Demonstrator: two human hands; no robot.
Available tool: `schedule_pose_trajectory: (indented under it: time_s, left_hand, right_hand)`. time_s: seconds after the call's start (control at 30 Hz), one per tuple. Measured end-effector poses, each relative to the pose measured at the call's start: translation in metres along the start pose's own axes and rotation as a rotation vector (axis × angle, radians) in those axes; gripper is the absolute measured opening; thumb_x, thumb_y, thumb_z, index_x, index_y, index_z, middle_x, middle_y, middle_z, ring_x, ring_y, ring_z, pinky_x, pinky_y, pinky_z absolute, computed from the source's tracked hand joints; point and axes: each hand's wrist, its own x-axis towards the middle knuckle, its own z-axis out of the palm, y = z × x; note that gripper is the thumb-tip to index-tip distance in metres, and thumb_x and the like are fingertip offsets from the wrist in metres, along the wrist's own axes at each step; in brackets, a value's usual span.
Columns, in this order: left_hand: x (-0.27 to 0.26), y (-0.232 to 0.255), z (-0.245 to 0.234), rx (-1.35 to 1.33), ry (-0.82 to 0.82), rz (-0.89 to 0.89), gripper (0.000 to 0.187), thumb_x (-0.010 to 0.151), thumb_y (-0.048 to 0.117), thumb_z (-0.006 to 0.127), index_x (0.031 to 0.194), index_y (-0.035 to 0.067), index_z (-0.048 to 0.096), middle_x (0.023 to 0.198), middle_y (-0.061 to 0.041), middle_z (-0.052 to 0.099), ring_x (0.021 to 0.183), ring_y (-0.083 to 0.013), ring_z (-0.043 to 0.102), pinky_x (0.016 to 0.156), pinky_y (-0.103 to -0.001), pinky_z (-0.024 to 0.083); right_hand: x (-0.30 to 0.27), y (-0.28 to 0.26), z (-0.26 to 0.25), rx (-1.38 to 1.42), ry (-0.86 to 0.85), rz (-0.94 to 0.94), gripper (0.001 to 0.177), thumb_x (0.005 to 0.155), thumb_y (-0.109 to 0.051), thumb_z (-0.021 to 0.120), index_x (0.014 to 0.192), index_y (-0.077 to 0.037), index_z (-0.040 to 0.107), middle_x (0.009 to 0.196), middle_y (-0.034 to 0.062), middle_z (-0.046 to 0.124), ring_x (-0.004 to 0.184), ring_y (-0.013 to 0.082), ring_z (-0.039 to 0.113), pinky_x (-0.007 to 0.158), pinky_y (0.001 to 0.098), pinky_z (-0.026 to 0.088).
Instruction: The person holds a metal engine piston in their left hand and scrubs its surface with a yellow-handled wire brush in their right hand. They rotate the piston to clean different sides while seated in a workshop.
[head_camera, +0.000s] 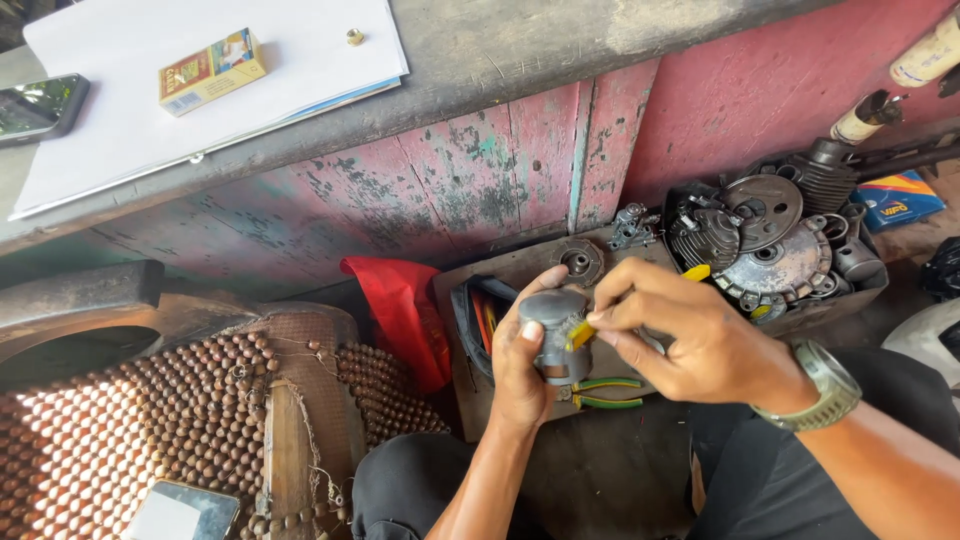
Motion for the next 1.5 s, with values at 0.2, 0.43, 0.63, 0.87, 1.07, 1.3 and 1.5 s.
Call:
schedule_pose_trajectory:
  time_s: [0.2,0.43,0.63,0.87,1.07,1.3,1.5]
  left_hand:
    - [-0.011,0.002,0.017,0.103,-0.014,-0.008,0.085,0.085,0.041,0.069,0.151,-0.006,0.042,0.123,-0.023,0.062,0.105,-0.0274,0.067,0.089,-0.042,0.061]
    - [-0.018,0.040,0.038,0.808,0.003,0.193,0.090,0.084,0.029,0.076,0.158,-0.002,0.033,0.134,-0.025,0.054,0.125,-0.0345,0.057,0.110,-0.051,0.044]
    - [-0.024,0.037,0.044,0.787,0.042,0.206,0.097,0.081,0.026,0.082,0.155,-0.001,0.026,0.122,-0.025,0.062,0.118,-0.0368,0.064,0.106,-0.051,0.046]
    - [-0.022,0.040,0.043,0.848,0.111,0.181,0.095,0.076,0.023,0.087,0.148,0.003,0.029,0.117,-0.021,0.064,0.112,-0.0349,0.069,0.101,-0.047,0.049]
    - [-0.021,0.038,0.040,0.875,0.138,0.178,0.093,0.074,0.020,0.089,0.144,0.004,0.030,0.115,-0.019,0.063,0.110,-0.0335,0.069,0.100,-0.046,0.050]
    - [-0.019,0.038,0.040,0.796,0.109,0.168,0.094,0.076,0.021,0.089,0.146,0.004,0.029,0.117,-0.021,0.064,0.112,-0.0300,0.067,0.100,-0.041,0.050]
    - [-0.017,0.036,0.036,0.606,0.079,0.159,0.101,0.070,0.019,0.095,0.148,-0.006,0.035,0.132,-0.028,0.051,0.119,-0.0373,0.063,0.103,-0.047,0.050]
  right_hand:
    - [-0.016,0.022,-0.013,0.193,0.149,0.292,0.029,0.095,-0.010,0.063,0.122,0.000,0.059,0.079,0.0091,0.067,0.052,0.0068,0.052,0.043,0.0190,0.044]
    - [-0.022,0.024,0.000,0.416,0.078,0.417,0.064,0.089,-0.014,0.068,0.144,-0.002,0.036,0.120,0.0235,0.062,0.076,0.0158,0.060,0.059,0.0276,0.054]
    - [-0.016,0.019,0.005,0.486,-0.003,0.417,0.065,0.090,-0.009,0.067,0.144,-0.002,0.032,0.124,0.0216,0.064,0.079,0.0134,0.061,0.063,0.0247,0.053]
    - [-0.015,0.029,0.012,0.530,-0.002,0.465,0.072,0.086,-0.007,0.073,0.146,-0.003,0.033,0.123,0.0227,0.064,0.079,0.0171,0.065,0.064,0.0276,0.057]
    - [-0.015,0.038,0.013,0.557,-0.013,0.496,0.075,0.085,-0.010,0.076,0.146,-0.004,0.032,0.125,0.0233,0.064,0.084,0.0181,0.067,0.069,0.0295,0.058]
    - [-0.012,0.032,0.013,0.575,0.010,0.527,0.080,0.082,-0.009,0.078,0.147,-0.006,0.031,0.122,0.0237,0.066,0.079,0.0176,0.068,0.067,0.0300,0.058]
    - [-0.017,0.042,0.014,0.630,0.052,0.529,0.081,0.081,-0.005,0.079,0.147,-0.007,0.031,0.120,0.0231,0.067,0.071,0.0144,0.066,0.062,0.0273,0.057]
